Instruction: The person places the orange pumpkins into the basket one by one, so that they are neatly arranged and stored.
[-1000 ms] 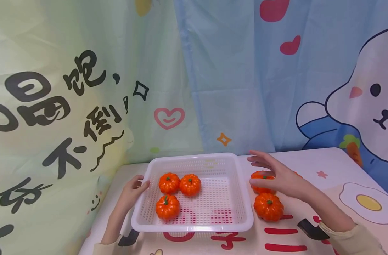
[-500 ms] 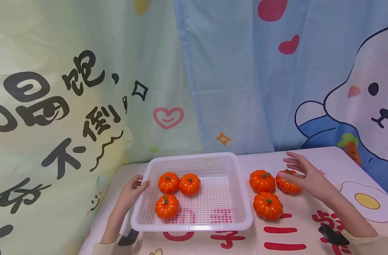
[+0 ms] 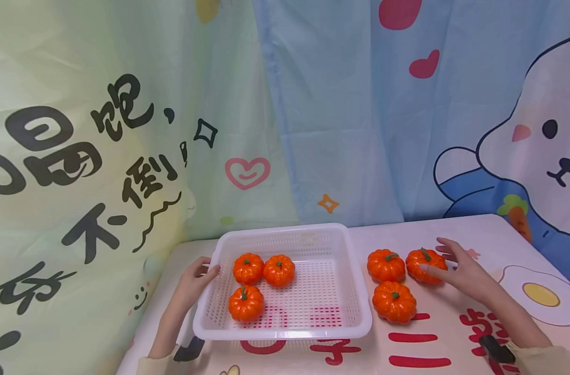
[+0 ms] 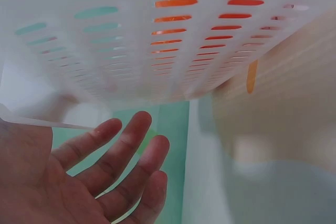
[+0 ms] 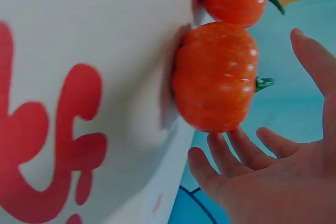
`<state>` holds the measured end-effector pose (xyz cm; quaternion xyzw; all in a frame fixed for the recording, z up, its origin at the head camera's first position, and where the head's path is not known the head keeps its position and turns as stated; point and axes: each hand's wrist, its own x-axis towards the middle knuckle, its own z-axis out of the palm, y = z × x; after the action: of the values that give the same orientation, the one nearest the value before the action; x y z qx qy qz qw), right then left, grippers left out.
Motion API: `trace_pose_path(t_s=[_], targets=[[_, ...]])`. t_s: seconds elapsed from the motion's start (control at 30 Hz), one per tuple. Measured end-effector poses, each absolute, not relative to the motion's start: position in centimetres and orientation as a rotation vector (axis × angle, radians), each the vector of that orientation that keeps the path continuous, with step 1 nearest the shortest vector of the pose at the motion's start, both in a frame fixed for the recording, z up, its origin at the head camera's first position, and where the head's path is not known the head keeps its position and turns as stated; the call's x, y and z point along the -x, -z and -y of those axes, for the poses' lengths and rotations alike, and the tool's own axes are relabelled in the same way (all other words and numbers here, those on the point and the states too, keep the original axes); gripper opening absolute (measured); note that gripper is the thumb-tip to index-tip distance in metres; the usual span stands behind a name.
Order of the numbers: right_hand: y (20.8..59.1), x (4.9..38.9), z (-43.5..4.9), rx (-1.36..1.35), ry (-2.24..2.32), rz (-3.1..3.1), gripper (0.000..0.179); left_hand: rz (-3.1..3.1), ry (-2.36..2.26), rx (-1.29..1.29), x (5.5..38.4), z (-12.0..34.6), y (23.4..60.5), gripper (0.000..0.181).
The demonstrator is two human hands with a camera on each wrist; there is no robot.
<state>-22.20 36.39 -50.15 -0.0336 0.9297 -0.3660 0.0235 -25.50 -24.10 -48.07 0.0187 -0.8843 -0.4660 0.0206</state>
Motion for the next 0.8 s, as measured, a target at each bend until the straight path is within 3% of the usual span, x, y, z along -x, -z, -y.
trace_pose_path(t_s=[0.8], targets=[[53.5,22.7,-36.9,0.020,1.062,-2.835,0.107,2.749,1.451,-0.058,25.6,24.3,48.3,0.029]])
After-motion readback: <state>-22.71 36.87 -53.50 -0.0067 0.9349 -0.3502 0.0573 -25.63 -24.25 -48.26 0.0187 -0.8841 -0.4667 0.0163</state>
